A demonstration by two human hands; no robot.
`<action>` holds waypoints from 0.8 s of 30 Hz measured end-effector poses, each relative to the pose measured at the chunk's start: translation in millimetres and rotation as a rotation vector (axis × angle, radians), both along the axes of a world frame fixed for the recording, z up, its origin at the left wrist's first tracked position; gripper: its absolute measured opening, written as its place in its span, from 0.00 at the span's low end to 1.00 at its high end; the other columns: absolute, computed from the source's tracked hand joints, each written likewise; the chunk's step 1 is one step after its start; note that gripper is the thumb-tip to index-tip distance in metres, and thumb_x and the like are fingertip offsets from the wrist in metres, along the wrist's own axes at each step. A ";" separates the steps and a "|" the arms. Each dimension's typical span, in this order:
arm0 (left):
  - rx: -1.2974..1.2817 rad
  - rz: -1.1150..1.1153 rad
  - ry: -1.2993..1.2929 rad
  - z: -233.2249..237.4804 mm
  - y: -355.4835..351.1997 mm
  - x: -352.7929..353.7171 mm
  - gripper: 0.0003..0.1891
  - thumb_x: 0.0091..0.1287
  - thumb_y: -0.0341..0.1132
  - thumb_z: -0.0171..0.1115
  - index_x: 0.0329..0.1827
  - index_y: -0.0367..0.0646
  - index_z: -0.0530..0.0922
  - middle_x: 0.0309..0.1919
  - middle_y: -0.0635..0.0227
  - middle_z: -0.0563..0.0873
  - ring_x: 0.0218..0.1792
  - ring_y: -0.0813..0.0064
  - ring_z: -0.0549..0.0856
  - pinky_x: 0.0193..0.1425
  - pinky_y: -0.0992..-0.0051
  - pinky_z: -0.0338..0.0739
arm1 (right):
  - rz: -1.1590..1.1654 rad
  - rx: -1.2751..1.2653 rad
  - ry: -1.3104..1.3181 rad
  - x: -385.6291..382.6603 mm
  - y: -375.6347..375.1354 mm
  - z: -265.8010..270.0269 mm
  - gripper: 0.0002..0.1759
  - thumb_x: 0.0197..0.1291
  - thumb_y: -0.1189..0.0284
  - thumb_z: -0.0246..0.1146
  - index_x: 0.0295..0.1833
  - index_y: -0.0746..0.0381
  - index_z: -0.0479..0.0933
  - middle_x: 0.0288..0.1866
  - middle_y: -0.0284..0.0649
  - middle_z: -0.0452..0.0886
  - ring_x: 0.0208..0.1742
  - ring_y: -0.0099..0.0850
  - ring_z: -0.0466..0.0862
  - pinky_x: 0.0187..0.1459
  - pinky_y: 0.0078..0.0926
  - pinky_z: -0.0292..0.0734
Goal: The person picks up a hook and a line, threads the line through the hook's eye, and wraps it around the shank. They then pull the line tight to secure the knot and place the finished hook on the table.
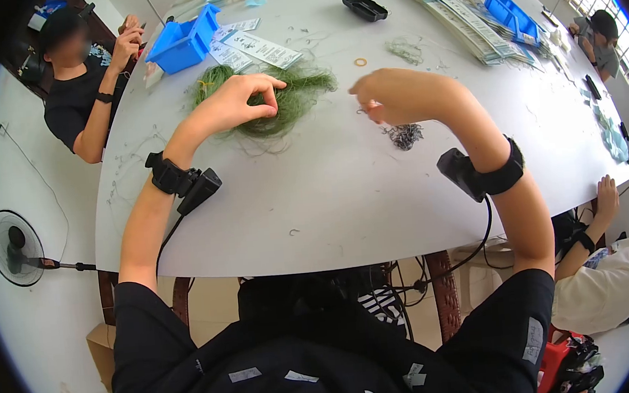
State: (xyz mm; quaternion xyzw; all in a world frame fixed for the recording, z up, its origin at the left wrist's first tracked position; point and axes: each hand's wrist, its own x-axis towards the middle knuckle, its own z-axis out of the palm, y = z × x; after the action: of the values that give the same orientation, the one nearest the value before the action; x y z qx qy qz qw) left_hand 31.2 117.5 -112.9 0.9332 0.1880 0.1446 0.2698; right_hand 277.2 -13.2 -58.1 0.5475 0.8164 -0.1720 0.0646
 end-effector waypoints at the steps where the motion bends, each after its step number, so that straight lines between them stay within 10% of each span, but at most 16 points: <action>1: 0.009 -0.003 0.002 -1.1 -0.4 -0.4 0.06 0.52 0.31 0.63 0.24 0.38 0.77 0.54 0.58 0.79 0.52 0.65 0.78 0.57 0.69 0.70 | 0.038 0.006 0.045 -3.9 1.1 -2.6 0.05 0.50 0.77 0.58 0.23 0.63 0.73 0.66 0.40 0.67 0.59 0.38 0.73 0.52 0.30 0.71; 24: 0.043 -0.009 -0.006 -5.7 0.1 -2.2 0.06 0.53 0.30 0.63 0.25 0.39 0.76 0.55 0.58 0.78 0.53 0.62 0.77 0.58 0.68 0.69 | 0.048 -0.114 0.068 13.9 4.4 4.1 0.07 0.50 0.72 0.58 0.23 0.61 0.75 0.63 0.44 0.71 0.56 0.38 0.76 0.52 0.33 0.72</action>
State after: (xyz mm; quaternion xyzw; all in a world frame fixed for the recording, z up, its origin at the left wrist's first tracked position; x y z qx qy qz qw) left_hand 28.9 117.6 -118.6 0.9392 0.1798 0.1503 0.2509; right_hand 291.1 -8.8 -54.0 0.5169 0.8200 -0.2351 0.0717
